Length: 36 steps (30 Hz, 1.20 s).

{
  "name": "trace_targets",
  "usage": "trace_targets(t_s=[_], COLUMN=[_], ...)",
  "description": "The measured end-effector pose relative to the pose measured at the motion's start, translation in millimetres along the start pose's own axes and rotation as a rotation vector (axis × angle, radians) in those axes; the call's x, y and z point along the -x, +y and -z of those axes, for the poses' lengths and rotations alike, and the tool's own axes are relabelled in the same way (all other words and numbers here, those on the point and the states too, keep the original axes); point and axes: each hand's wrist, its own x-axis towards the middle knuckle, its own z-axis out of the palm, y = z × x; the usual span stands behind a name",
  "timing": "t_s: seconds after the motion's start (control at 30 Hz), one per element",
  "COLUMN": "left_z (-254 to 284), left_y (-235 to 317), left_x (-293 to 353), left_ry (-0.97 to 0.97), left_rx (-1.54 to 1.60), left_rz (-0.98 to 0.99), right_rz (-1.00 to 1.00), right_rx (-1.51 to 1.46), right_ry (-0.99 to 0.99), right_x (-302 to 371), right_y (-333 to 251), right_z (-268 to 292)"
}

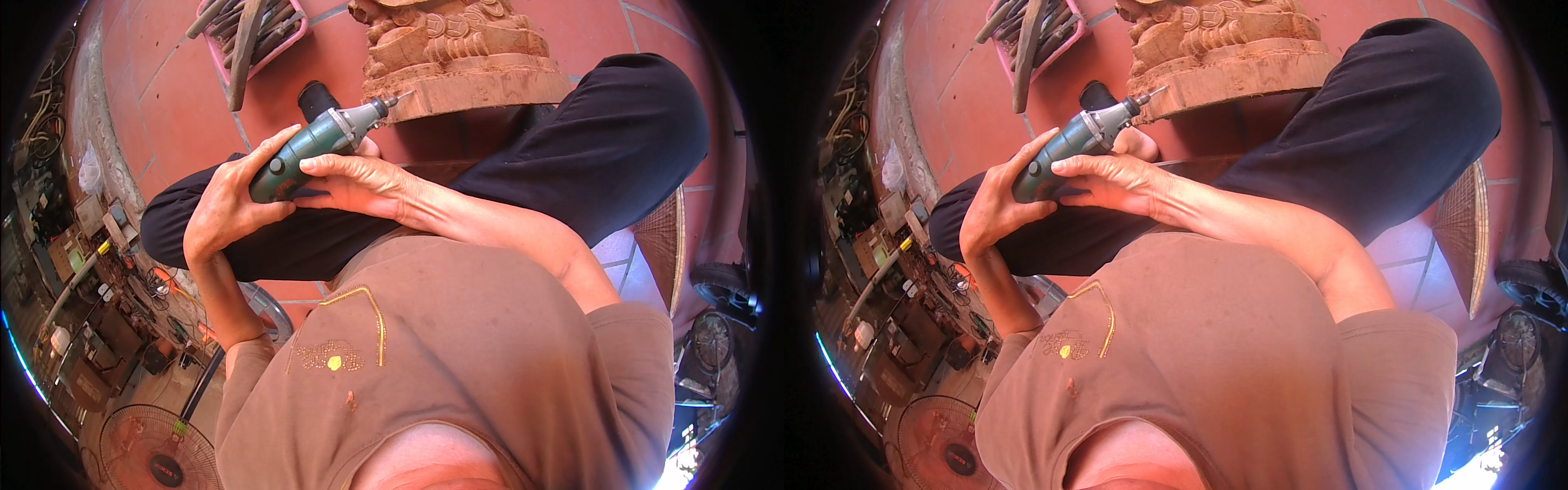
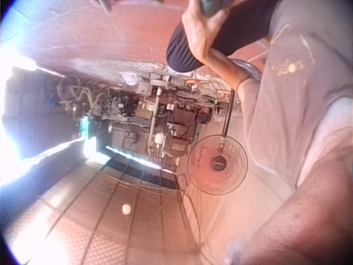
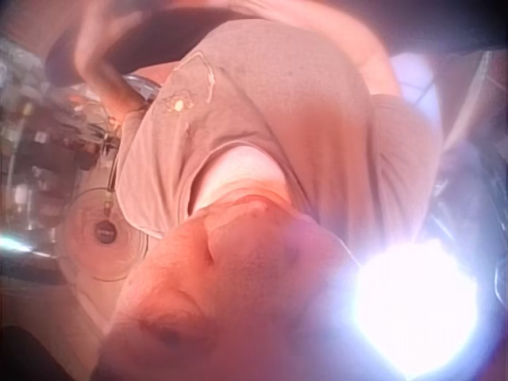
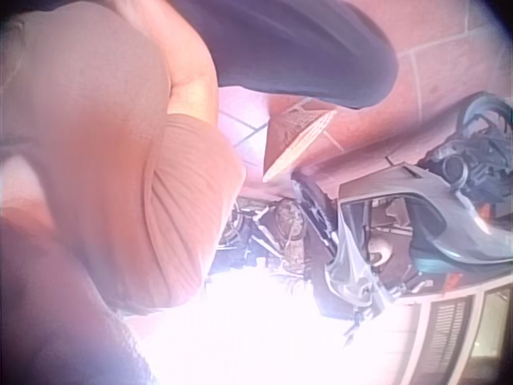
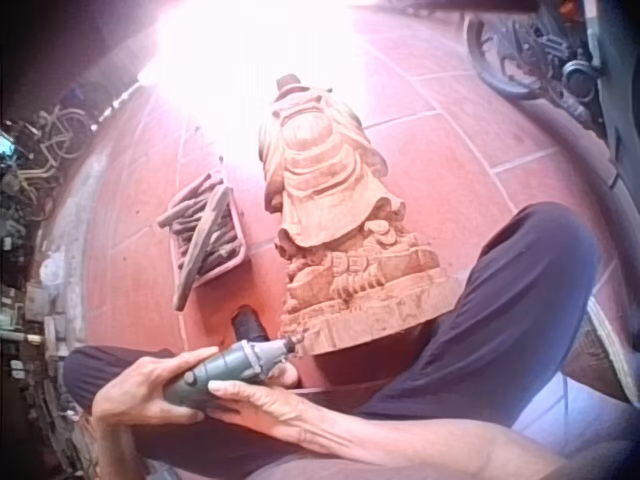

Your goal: The person uses a rotary tool to carve details into a wooden object. They hold the tool with both hands and guide it along the surface of the wood, creating fine grooves and patterns.

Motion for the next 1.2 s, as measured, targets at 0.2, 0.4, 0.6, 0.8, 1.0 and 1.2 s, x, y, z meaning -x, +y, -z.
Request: trace_targets(t_s=[0.2, 0.4, 0.6, 0.8, 1.0, 1.2], left_z=[-3, -3, 1, 1, -4, -3], left_y=[-3, -2, 2, 5, 0, 0], left_x=[1, -2, -2, 0, 3, 2], left_ry=[0.023, 0.066, -0.011, -0.024, 0.043, 0.025], left_rx=[-0.034, -0.026, -0.021, -0.037, -0.06, -0.05], left_rz=[-0.045, -0.07, 0.034, 0.048, -0.066, -0.06], right_rz=[-0.003, 0.033, 0.029, -0.023, -0.057, -0.055], right_rx=[-0.004, 0.007, 0.007, 0.023, 0.003, -0.009], right_ry=[-0.026, -0.044, -0.034, -0.095, -0.098, -0.075], right_x=[2, -4, -2, 1, 0, 2], right_y=[2, -2, -1, 2, 6, 10], right_z=[-2, 3, 3, 7, 10, 11])
